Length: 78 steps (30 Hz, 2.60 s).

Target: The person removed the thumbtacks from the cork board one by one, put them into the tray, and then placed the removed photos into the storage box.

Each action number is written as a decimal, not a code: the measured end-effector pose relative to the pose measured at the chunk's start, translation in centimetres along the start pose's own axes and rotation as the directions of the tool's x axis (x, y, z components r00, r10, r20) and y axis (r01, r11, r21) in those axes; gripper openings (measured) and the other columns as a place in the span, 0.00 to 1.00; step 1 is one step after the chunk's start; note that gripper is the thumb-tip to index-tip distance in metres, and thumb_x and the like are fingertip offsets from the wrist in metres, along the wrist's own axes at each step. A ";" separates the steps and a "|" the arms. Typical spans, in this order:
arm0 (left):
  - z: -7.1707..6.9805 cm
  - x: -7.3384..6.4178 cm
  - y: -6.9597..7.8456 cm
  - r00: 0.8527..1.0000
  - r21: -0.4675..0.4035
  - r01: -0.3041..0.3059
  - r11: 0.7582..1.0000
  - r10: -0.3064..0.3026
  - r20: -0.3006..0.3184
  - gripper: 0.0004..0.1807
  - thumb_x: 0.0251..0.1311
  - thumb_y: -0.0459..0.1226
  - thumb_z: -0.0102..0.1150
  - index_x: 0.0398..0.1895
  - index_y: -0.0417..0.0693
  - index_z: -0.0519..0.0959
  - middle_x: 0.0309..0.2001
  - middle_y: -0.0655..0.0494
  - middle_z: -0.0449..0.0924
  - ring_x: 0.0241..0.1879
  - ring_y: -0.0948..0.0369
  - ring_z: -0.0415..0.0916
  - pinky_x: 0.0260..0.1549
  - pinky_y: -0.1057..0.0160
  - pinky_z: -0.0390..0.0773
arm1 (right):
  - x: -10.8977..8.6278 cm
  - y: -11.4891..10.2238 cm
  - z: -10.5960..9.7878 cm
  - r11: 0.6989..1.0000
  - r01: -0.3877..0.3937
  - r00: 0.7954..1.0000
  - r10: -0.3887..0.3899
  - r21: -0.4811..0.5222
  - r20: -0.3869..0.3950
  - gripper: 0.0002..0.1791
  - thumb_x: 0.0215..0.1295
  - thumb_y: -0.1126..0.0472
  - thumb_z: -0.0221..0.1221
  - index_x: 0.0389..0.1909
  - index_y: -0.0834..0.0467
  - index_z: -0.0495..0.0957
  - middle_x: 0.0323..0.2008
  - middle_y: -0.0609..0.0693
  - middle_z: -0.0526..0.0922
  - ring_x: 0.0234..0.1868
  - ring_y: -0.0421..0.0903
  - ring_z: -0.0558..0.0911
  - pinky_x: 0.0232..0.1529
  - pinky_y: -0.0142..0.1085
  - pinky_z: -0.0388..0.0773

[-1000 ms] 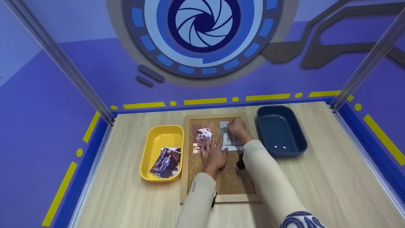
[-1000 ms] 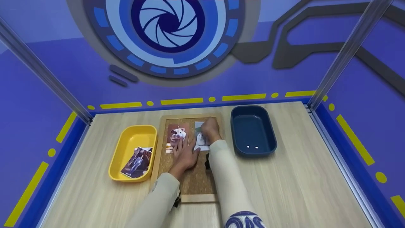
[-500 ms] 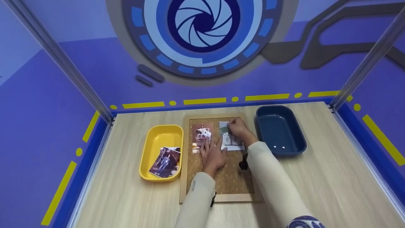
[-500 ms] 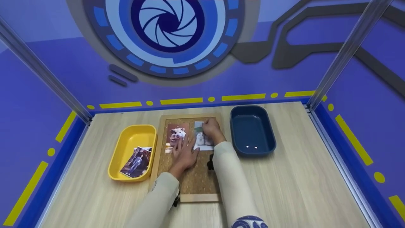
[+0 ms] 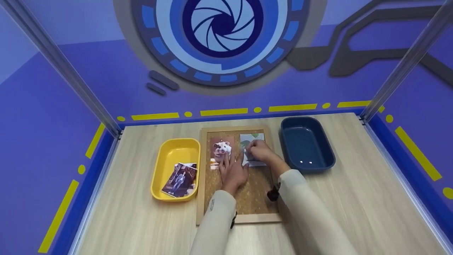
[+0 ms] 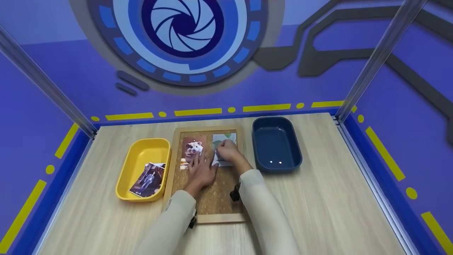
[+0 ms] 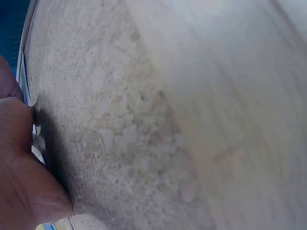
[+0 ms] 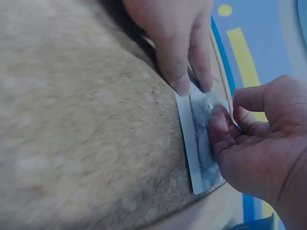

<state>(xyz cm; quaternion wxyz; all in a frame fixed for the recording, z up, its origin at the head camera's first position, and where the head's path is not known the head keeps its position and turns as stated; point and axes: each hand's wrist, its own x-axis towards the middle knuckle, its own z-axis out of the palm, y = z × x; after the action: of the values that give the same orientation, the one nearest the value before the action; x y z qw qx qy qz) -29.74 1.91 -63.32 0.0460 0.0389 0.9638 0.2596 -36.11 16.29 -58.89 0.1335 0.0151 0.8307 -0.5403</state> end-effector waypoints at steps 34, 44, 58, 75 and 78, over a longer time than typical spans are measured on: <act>-0.5 -0.2 -0.2 1.000 -0.021 0.015 1.000 -0.014 0.017 0.33 0.82 0.53 0.44 0.86 0.64 0.57 0.90 0.53 0.44 0.90 0.46 0.34 0.84 0.34 0.40 | -13.2 2.6 -10.5 0.945 0.196 0.881 -0.287 -0.261 -0.377 0.05 0.76 0.66 0.61 0.39 0.64 0.78 0.35 0.57 0.83 0.36 0.40 0.77 0.40 0.26 0.71; -0.4 -0.4 0.3 0.999 -0.053 0.016 0.998 -0.014 0.031 0.33 0.82 0.52 0.45 0.86 0.64 0.58 0.89 0.53 0.44 0.90 0.46 0.33 0.85 0.34 0.38 | -13.3 3.6 -12.7 0.904 0.075 0.926 -0.220 -0.422 -0.306 0.06 0.76 0.64 0.60 0.38 0.63 0.78 0.34 0.55 0.81 0.35 0.49 0.78 0.34 0.35 0.72; -0.1 -0.7 -0.1 0.999 -0.077 0.031 0.997 -0.030 0.023 0.33 0.80 0.51 0.48 0.85 0.61 0.60 0.90 0.52 0.43 0.89 0.46 0.33 0.84 0.36 0.38 | -9.6 5.6 -14.4 0.775 -0.083 0.974 -0.071 -0.627 -0.216 0.09 0.62 0.65 0.58 0.22 0.56 0.74 0.23 0.50 0.77 0.27 0.49 0.76 0.33 0.48 0.76; -0.2 -0.4 -0.7 1.000 -0.069 0.016 0.997 -0.015 0.009 0.33 0.81 0.51 0.47 0.86 0.61 0.59 0.90 0.53 0.42 0.90 0.46 0.32 0.85 0.36 0.37 | -7.9 5.7 -14.3 0.724 -0.136 0.988 0.051 -0.676 -0.144 0.11 0.66 0.66 0.58 0.37 0.72 0.82 0.38 0.67 0.86 0.35 0.55 0.78 0.39 0.54 0.80; -0.2 -0.5 -0.6 1.000 -0.071 0.012 0.997 -0.012 -0.001 0.33 0.81 0.51 0.47 0.86 0.61 0.60 0.90 0.53 0.41 0.90 0.46 0.33 0.84 0.35 0.39 | -7.7 5.7 -14.4 0.724 -0.151 0.986 0.066 -0.673 -0.151 0.12 0.66 0.65 0.58 0.39 0.72 0.82 0.39 0.67 0.86 0.35 0.56 0.78 0.40 0.54 0.81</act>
<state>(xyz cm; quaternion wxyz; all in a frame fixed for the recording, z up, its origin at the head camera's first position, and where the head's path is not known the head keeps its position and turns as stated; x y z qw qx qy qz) -29.32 1.22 -63.39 0.0485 0.0311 0.9543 0.2934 -30.67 32.53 -56.70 0.1128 0.0451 0.9748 -0.1872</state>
